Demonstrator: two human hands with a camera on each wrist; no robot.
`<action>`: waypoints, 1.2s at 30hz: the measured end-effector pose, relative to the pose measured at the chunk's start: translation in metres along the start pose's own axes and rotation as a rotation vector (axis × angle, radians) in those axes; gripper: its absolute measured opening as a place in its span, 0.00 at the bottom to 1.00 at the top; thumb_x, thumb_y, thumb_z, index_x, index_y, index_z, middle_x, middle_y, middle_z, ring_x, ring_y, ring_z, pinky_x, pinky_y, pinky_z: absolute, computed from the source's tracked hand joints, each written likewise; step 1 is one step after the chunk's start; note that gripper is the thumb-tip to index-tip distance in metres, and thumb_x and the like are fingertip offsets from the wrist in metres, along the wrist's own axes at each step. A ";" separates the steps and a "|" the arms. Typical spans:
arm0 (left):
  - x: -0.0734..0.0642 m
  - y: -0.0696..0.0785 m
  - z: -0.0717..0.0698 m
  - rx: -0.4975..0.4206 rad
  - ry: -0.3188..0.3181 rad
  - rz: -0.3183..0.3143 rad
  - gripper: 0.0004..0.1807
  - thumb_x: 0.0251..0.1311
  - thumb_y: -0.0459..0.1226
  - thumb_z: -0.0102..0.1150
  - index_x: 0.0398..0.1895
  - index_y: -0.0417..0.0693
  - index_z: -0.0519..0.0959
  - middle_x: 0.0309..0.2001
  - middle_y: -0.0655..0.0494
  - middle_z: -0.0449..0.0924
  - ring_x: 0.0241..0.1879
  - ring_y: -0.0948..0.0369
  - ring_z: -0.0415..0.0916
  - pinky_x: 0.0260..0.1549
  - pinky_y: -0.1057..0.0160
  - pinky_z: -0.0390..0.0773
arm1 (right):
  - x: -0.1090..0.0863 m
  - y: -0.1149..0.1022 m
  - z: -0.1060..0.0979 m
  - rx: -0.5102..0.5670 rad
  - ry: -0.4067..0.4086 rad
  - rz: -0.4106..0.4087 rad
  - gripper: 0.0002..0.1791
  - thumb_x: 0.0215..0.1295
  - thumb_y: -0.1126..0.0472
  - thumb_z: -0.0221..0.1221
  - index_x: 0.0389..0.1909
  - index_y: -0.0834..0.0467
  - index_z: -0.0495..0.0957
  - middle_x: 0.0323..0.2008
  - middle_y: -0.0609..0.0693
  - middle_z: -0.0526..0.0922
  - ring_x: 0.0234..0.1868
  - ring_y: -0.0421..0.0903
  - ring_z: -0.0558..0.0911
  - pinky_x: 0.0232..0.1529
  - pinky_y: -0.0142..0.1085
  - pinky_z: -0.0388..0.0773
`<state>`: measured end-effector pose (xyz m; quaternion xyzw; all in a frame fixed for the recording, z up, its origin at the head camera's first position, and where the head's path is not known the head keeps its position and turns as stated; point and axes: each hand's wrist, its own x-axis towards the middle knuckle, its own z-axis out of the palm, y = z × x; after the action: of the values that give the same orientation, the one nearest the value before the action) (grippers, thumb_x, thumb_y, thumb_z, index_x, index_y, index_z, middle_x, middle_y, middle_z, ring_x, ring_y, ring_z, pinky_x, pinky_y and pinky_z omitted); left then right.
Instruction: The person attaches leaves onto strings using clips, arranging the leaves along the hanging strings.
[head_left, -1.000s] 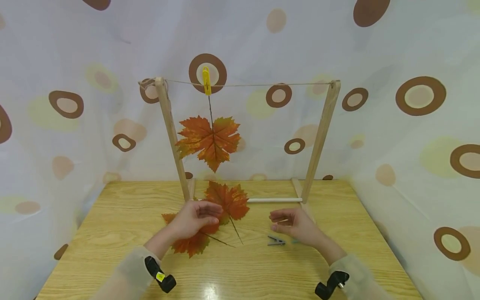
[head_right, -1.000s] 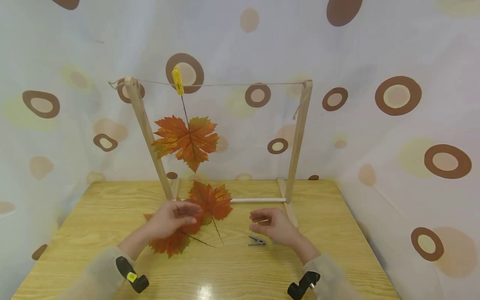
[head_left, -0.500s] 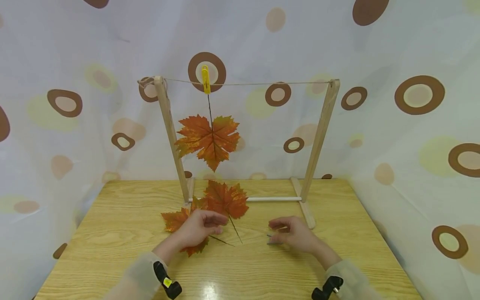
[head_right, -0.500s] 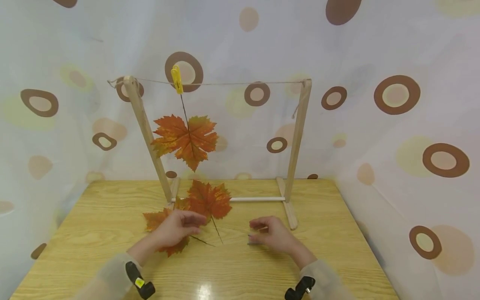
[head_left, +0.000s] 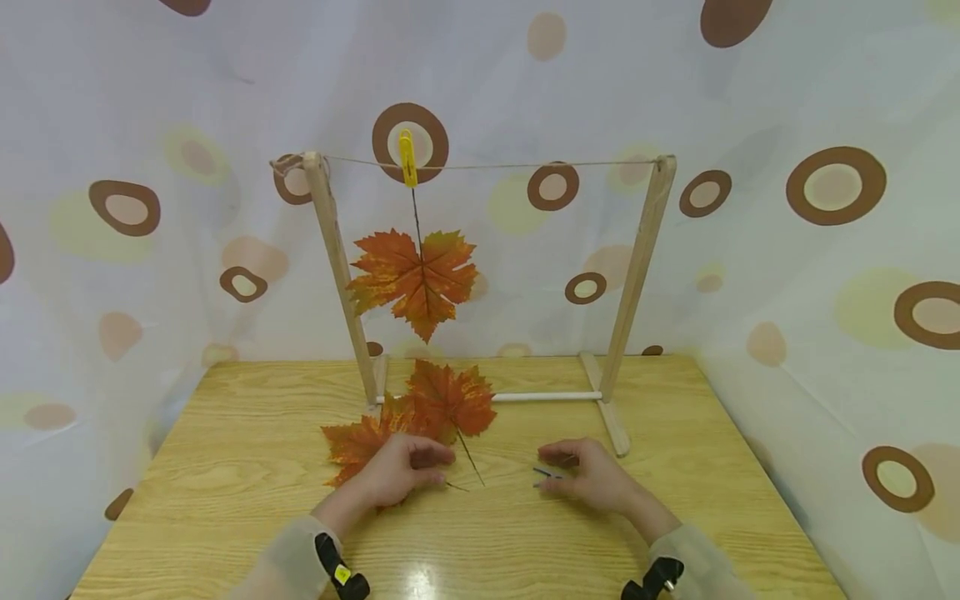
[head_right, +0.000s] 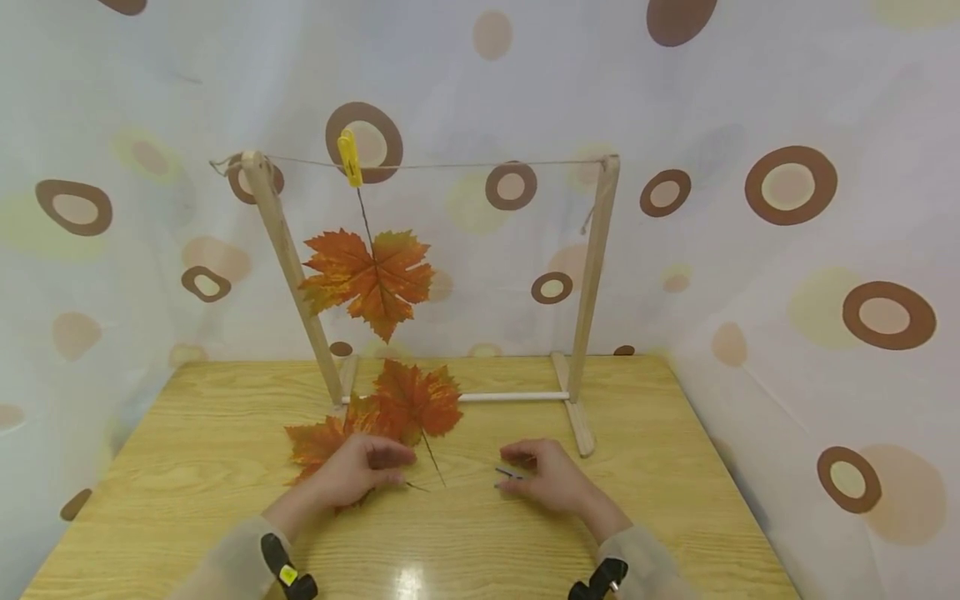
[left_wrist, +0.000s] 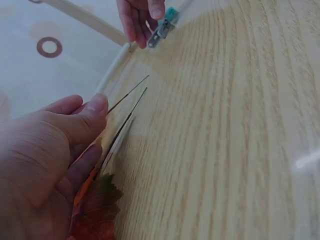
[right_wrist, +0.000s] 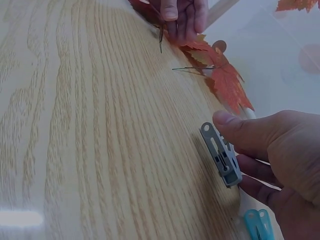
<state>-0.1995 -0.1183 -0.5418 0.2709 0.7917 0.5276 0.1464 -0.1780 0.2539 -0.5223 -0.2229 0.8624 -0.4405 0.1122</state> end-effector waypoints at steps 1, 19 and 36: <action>0.000 -0.001 0.001 0.014 -0.003 0.011 0.18 0.65 0.30 0.73 0.58 0.40 0.87 0.53 0.53 0.88 0.56 0.55 0.84 0.55 0.61 0.83 | 0.000 0.000 0.000 -0.005 0.002 0.003 0.29 0.64 0.58 0.76 0.61 0.69 0.81 0.57 0.58 0.86 0.57 0.57 0.84 0.59 0.54 0.80; 0.005 -0.004 0.006 0.143 -0.036 0.063 0.14 0.63 0.28 0.74 0.51 0.44 0.90 0.46 0.61 0.90 0.49 0.63 0.86 0.50 0.63 0.84 | 0.000 0.006 0.009 -0.004 0.016 -0.055 0.27 0.61 0.63 0.77 0.58 0.69 0.82 0.53 0.57 0.87 0.54 0.54 0.85 0.58 0.44 0.83; 0.008 -0.003 0.008 0.267 -0.054 0.149 0.13 0.67 0.27 0.68 0.53 0.44 0.90 0.45 0.60 0.90 0.46 0.66 0.86 0.47 0.65 0.85 | 0.001 0.010 0.014 -0.059 0.045 -0.077 0.21 0.63 0.66 0.75 0.56 0.66 0.85 0.48 0.50 0.87 0.49 0.48 0.86 0.53 0.39 0.84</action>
<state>-0.2023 -0.1086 -0.5469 0.3600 0.8284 0.4195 0.0907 -0.1764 0.2485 -0.5390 -0.2490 0.8681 -0.4239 0.0694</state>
